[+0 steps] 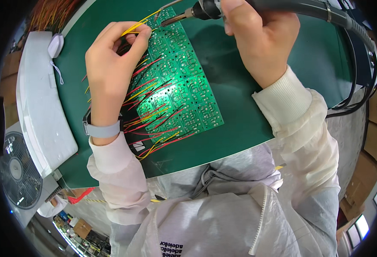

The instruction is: The person solders colored wires onto a large green printed circuit board with a soldering iron and solder wire, connecting the wires to a connector on the board.

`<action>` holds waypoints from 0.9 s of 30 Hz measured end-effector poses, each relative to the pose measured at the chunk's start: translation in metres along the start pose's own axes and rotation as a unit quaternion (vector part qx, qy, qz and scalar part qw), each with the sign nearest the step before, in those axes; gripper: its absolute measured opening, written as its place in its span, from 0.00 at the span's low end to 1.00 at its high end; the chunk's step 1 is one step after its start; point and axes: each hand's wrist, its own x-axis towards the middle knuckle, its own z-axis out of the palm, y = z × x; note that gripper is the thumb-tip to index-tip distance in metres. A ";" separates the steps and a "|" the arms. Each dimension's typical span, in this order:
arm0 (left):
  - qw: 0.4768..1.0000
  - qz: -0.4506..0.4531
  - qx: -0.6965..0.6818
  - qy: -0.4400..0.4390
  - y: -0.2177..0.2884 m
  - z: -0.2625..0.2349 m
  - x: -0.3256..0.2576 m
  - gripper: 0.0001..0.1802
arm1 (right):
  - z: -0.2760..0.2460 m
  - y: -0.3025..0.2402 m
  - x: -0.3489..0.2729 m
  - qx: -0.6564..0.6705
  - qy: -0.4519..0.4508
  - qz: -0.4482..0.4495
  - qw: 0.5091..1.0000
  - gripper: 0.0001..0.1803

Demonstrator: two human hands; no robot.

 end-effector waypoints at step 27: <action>0.999 0.027 0.045 0.009 0.003 0.002 0.001 0.05 | -0.002 0.002 0.004 -0.007 -0.051 -0.047 0.998 0.14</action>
